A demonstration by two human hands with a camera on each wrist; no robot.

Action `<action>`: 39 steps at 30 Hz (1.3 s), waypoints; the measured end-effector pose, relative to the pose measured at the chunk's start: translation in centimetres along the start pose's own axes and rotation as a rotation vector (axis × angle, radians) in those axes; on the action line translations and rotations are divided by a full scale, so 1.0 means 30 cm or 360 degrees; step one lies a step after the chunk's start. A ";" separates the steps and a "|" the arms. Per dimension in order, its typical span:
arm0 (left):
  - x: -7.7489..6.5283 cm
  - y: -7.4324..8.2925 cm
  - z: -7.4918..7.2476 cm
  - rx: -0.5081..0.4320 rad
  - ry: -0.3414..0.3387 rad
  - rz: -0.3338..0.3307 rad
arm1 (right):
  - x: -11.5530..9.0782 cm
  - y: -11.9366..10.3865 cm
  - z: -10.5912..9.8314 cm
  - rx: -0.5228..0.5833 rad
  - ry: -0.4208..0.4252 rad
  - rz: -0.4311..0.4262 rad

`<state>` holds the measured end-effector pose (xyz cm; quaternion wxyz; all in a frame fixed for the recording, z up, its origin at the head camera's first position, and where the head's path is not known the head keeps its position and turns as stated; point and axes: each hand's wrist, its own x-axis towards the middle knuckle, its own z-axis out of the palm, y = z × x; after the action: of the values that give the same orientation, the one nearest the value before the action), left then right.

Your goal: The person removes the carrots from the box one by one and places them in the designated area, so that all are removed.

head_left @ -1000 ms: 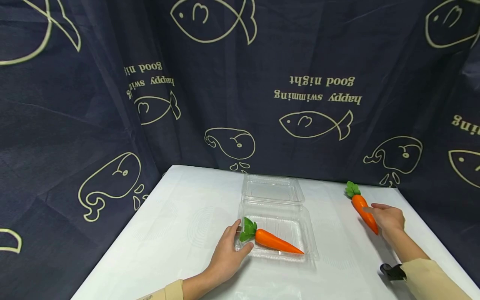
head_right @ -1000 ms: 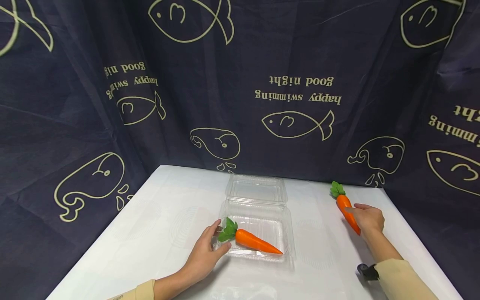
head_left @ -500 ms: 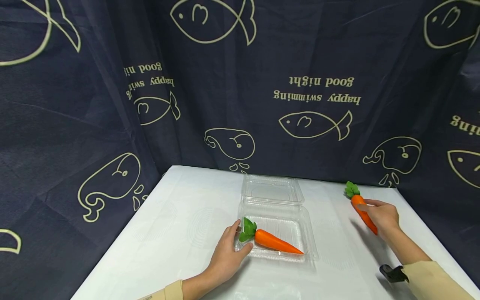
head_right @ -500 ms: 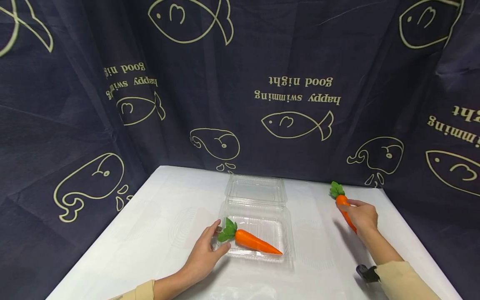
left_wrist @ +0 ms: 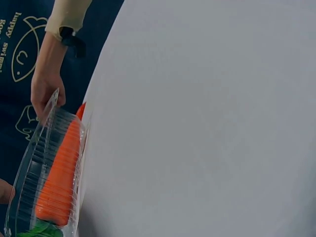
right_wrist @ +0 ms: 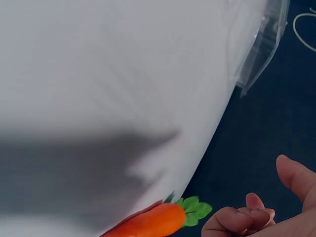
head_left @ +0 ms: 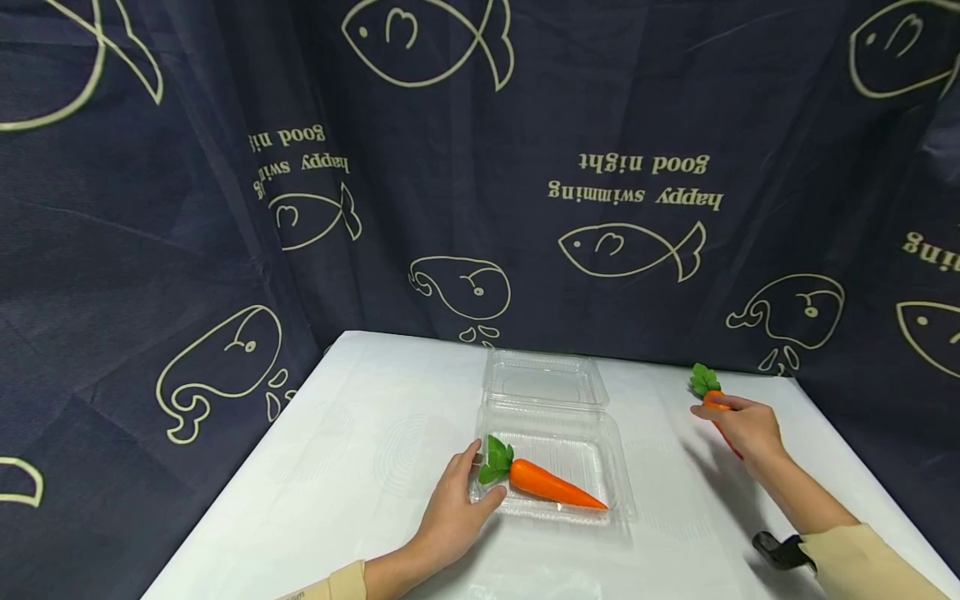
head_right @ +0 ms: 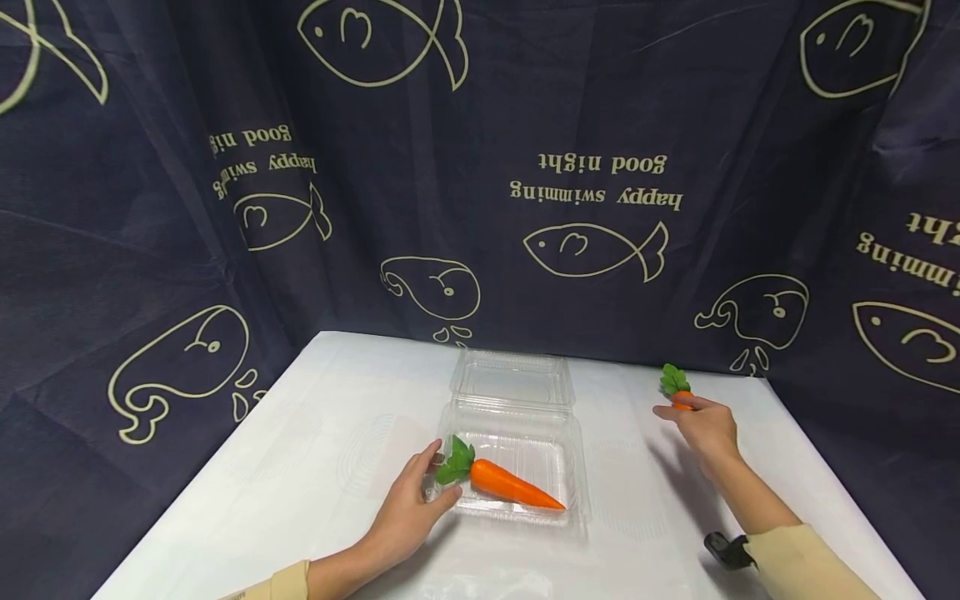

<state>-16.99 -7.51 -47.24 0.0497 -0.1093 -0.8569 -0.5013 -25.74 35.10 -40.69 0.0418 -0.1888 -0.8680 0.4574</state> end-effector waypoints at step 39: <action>0.003 0.004 0.003 -0.0004 0.0004 -0.0015 | -0.144 -0.213 0.169 -0.0036 -0.0319 -0.0247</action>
<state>-17.05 -7.35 -47.16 0.0481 -0.1047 -0.8568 -0.5026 -24.83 26.32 -38.02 -0.0119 -0.0751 -0.8850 0.4594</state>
